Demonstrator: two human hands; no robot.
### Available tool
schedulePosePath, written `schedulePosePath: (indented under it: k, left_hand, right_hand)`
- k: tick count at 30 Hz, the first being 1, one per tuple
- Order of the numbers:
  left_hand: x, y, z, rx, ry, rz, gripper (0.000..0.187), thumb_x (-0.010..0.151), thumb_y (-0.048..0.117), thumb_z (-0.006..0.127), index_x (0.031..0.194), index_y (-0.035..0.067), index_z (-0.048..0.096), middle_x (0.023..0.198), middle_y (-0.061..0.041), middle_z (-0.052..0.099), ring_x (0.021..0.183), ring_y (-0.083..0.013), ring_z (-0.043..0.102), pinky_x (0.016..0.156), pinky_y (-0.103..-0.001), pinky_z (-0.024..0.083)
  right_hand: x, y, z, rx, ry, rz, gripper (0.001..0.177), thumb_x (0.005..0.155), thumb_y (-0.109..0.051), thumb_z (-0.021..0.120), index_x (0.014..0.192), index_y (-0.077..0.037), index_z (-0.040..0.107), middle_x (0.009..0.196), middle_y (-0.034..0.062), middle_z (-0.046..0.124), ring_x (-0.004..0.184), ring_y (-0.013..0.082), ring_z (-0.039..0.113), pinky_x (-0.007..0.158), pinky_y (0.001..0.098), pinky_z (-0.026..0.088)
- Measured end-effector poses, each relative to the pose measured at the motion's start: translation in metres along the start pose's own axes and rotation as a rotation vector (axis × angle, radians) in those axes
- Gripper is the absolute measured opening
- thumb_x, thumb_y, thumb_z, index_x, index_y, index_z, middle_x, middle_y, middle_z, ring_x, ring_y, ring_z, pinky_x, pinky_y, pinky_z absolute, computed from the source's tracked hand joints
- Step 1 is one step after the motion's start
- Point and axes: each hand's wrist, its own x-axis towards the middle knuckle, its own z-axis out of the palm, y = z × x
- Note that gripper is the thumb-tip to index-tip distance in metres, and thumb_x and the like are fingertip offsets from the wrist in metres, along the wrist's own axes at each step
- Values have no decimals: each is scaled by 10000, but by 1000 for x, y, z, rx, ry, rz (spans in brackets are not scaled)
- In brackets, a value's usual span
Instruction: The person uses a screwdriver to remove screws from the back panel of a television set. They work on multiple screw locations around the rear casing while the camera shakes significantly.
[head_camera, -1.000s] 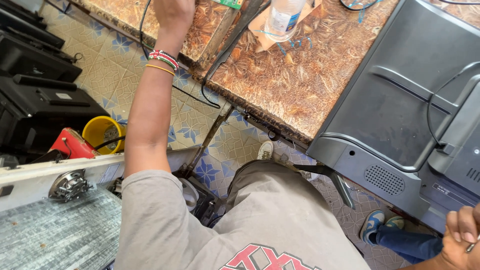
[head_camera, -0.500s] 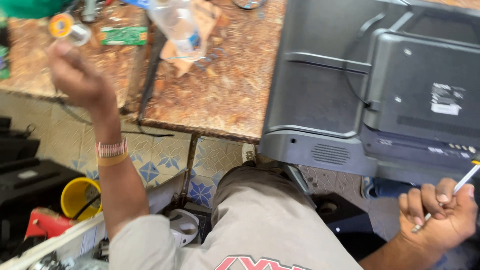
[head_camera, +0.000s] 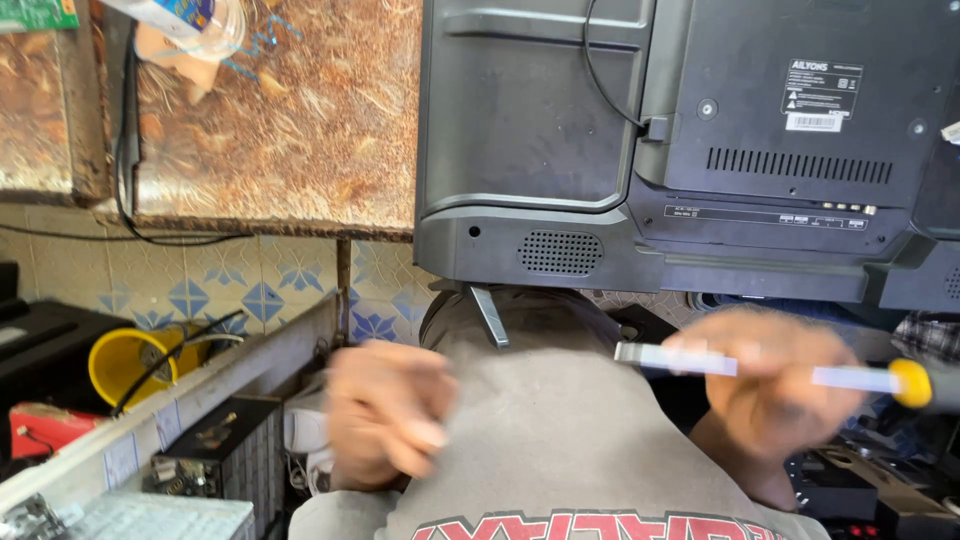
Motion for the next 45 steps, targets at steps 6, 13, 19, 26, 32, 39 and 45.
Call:
schedulePosePath:
  k: [6,13,19,26,32,39,45]
  left_hand:
    - [13,-49,45,-25,-55,-174,249,806,166,876,985,26,776,691,-2,447,637,-133,413,557,-262,342]
    - [19,-66,63,-154,-37,-167,256,797,138,883,976,-7,771,653,-27,458,585,-138,394,543,-271,310]
    - [27,-73,71,-206,-66,-156,269,778,119,891,954,-36,759,610,-59,440,500,-171,362,505,-291,272]
    - [29,-60,67,157,-167,44,255,826,172,869,1033,64,765,673,-6,451,592,-140,406,570,-279,362]
    - [25,-64,58,225,-179,270,263,829,192,894,1057,124,783,717,30,332,610,-146,331,566,-298,339]
    - [25,-50,38,199,-205,284,257,863,145,880,1090,94,771,706,11,359,593,-157,353,572,-305,364]
    - [20,-41,15,700,-274,354,517,940,445,815,1347,151,692,722,23,188,575,-120,261,547,-306,233]
  right_hand:
    - [15,-50,2,-88,-508,-71,185,1009,-127,613,1181,-88,668,1127,137,776,999,340,874,834,396,839]
    - [24,-42,-12,-169,-570,-159,260,1144,-259,488,1185,-64,653,1150,169,749,1015,326,870,863,399,839]
    - [23,-42,-22,-197,-582,-170,279,1129,-274,497,1131,-48,660,1101,189,756,982,348,873,842,398,834]
    - [17,-30,-12,-40,-484,-127,269,1129,-255,538,1132,-22,672,1101,205,755,967,363,859,829,394,816]
    - [8,-10,8,273,-295,55,291,1159,-247,567,1109,7,700,1018,214,768,864,352,837,692,376,785]
    - [9,-4,19,395,-462,116,242,1115,-90,541,1235,63,684,1239,298,690,1136,478,740,963,517,719]
    - [-5,2,37,425,-163,465,126,1073,-135,655,1087,-56,751,1068,199,771,823,351,790,750,489,671]
